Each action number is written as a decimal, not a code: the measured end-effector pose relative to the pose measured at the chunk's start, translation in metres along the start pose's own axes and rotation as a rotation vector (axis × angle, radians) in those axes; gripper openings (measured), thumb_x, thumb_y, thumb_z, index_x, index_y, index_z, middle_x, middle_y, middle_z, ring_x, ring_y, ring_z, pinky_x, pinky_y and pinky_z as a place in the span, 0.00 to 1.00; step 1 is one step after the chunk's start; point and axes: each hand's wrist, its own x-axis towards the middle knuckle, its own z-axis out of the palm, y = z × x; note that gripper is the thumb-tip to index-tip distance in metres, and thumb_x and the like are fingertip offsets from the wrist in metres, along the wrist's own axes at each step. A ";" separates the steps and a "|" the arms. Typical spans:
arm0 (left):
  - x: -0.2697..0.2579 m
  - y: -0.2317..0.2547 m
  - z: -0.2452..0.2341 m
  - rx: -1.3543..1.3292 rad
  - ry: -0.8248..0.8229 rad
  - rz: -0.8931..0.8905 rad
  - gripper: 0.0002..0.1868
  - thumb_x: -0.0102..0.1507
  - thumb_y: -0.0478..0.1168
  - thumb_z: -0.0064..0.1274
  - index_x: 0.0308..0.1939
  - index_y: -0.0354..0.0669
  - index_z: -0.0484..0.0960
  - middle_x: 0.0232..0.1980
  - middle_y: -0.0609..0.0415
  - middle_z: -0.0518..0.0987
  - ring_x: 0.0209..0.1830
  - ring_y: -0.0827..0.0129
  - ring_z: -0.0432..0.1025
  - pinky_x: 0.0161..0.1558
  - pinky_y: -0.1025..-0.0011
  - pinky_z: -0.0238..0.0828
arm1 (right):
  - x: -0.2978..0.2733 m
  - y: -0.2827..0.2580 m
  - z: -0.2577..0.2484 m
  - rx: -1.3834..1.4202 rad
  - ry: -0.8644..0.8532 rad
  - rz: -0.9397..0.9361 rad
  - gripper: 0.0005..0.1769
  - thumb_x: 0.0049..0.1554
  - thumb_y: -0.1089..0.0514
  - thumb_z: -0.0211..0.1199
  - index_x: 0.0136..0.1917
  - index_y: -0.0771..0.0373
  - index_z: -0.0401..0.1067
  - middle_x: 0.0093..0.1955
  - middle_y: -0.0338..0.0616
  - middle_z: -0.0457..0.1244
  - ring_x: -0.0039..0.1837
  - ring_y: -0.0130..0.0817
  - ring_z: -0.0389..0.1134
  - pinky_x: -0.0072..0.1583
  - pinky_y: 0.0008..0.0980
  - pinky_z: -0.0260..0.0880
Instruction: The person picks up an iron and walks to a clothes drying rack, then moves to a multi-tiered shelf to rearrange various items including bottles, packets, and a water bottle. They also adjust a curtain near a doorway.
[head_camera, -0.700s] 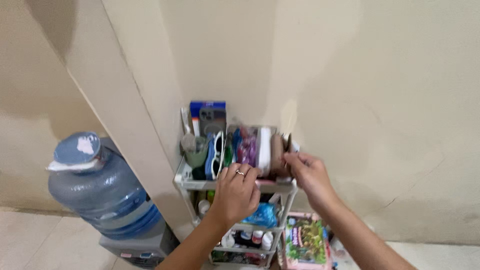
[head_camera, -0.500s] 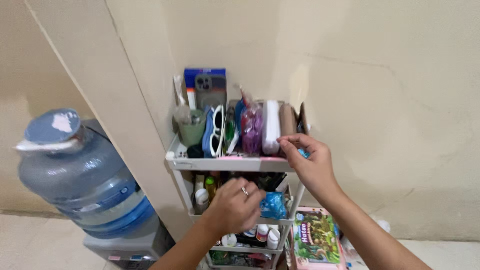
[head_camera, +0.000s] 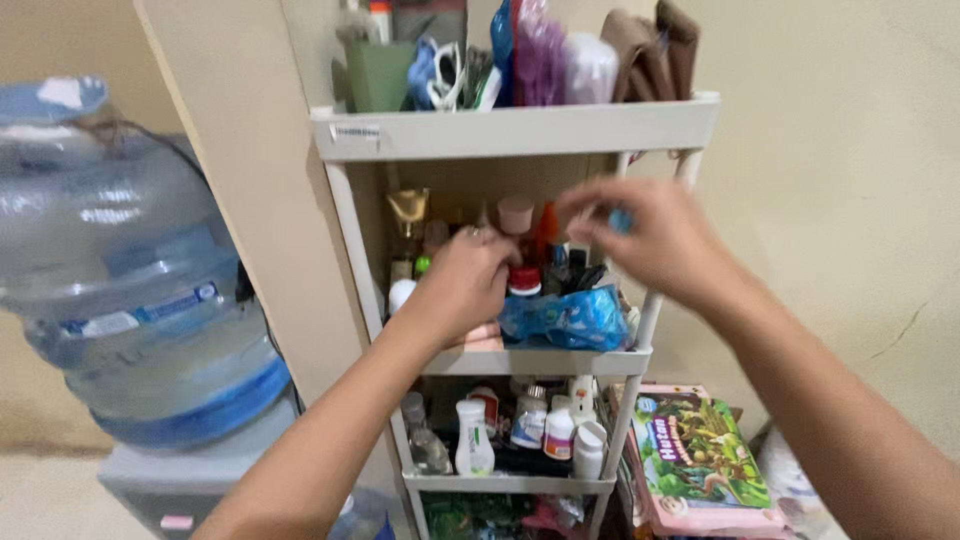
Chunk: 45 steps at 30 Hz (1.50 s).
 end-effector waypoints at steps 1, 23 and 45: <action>0.003 0.001 -0.005 -0.031 -0.069 -0.035 0.11 0.57 0.37 0.56 0.42 0.37 0.86 0.46 0.40 0.82 0.51 0.47 0.74 0.56 0.54 0.72 | -0.004 -0.002 0.004 -0.007 -0.061 0.012 0.16 0.51 0.55 0.72 0.54 0.59 0.81 0.51 0.43 0.74 0.52 0.35 0.76 0.55 0.37 0.74; 0.046 0.022 -0.028 -0.001 0.037 -0.218 0.31 0.56 0.55 0.63 0.56 0.39 0.75 0.51 0.34 0.79 0.53 0.41 0.73 0.55 0.53 0.71 | -0.001 0.019 0.026 -0.427 -0.068 0.123 0.19 0.48 0.53 0.67 0.52 0.62 0.78 0.42 0.63 0.69 0.48 0.59 0.72 0.54 0.51 0.73; 0.062 0.038 -0.031 -1.287 -0.103 -0.776 0.14 0.63 0.52 0.57 0.48 0.51 0.83 0.39 0.62 0.84 0.36 0.75 0.80 0.34 0.72 0.81 | -0.006 -0.019 -0.021 0.069 -0.152 -0.157 0.21 0.46 0.55 0.76 0.50 0.65 0.77 0.42 0.49 0.70 0.45 0.39 0.71 0.49 0.35 0.71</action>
